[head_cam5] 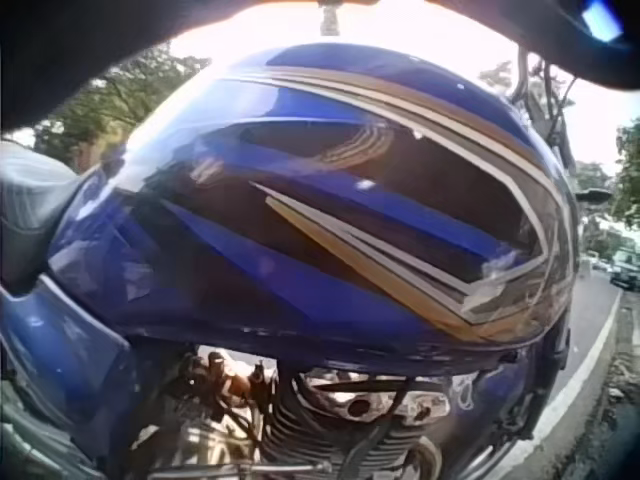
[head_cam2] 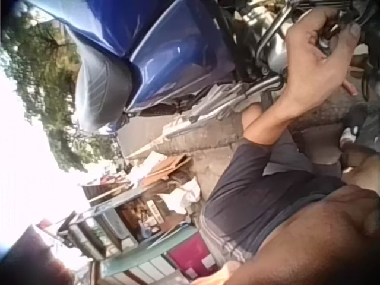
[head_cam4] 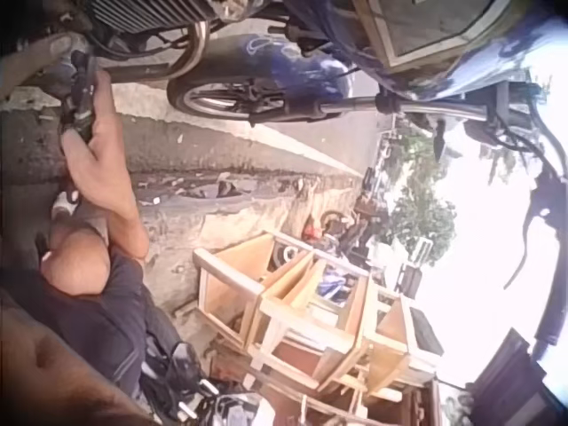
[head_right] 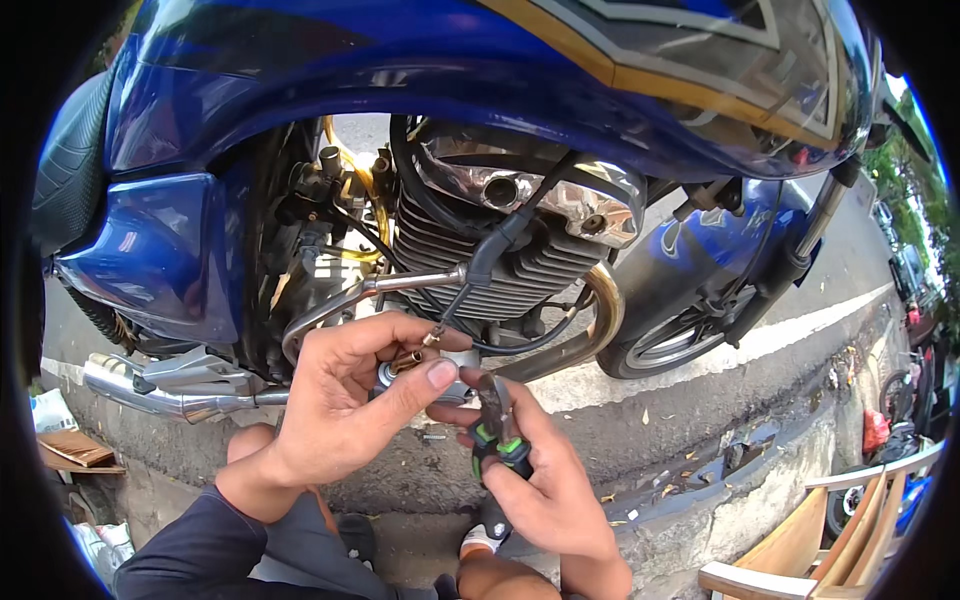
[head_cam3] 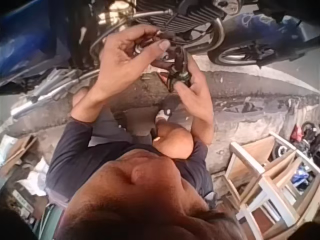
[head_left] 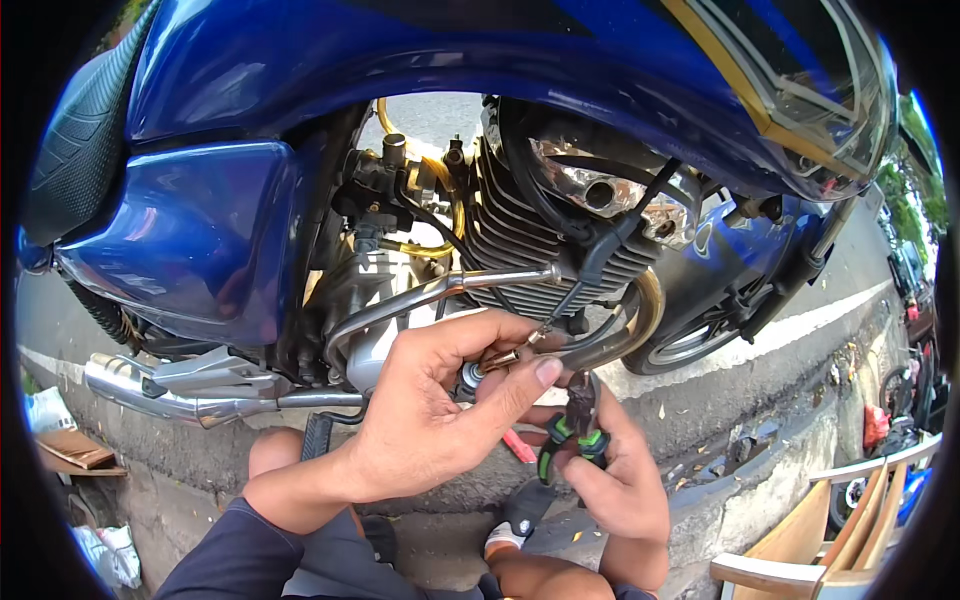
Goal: The person works on a motorcycle cable, using pliers and hands to strip the wire end and fit a metal connector onto it.
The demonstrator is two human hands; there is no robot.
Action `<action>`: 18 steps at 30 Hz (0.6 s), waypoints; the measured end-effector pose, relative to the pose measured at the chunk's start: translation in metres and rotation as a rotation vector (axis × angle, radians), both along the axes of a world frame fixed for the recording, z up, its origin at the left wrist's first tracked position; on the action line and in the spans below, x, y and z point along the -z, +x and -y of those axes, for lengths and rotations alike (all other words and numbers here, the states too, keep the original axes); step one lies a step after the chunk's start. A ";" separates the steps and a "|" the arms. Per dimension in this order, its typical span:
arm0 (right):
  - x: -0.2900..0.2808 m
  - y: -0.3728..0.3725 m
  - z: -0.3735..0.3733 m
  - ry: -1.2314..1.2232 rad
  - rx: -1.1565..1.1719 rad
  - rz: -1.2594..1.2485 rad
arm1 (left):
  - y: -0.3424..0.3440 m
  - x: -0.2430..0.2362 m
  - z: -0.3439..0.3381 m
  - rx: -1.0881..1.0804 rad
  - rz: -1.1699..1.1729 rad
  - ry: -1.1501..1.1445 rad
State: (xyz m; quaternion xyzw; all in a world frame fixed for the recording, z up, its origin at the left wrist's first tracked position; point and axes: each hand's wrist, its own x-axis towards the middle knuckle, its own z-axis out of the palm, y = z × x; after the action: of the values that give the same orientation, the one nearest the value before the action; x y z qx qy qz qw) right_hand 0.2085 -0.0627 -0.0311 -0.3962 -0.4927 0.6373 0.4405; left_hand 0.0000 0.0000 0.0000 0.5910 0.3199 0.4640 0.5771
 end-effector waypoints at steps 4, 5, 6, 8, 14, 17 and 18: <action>-0.009 -0.001 0.002 -0.007 -0.064 0.139 | 0.002 0.003 -0.012 0.123 0.073 -0.051; -0.014 -0.004 0.006 0.011 -0.072 0.162 | 0.000 0.000 -0.013 0.164 0.051 -0.107; -0.019 -0.009 0.008 0.020 -0.062 0.189 | -0.003 -0.003 -0.014 0.197 0.025 -0.157; -0.025 -0.017 0.012 -0.008 0.027 0.146 | -0.005 0.005 -0.020 0.264 0.106 -0.074; -0.045 -0.031 0.020 -0.193 -0.077 0.148 | -0.011 0.014 -0.029 0.187 0.194 -0.178; -0.052 -0.033 0.030 -0.211 -0.119 0.214 | -0.009 0.010 -0.026 0.092 0.082 -0.105; -0.060 -0.038 0.033 -0.269 -0.026 0.259 | -0.008 0.012 -0.027 0.067 0.005 0.005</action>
State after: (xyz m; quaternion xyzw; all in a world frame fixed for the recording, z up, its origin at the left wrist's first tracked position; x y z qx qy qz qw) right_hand 0.1707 -0.0962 0.0289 -0.5239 -0.4607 0.6468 0.3080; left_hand -0.0080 0.0265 -0.0121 0.6018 0.2971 0.4467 0.5916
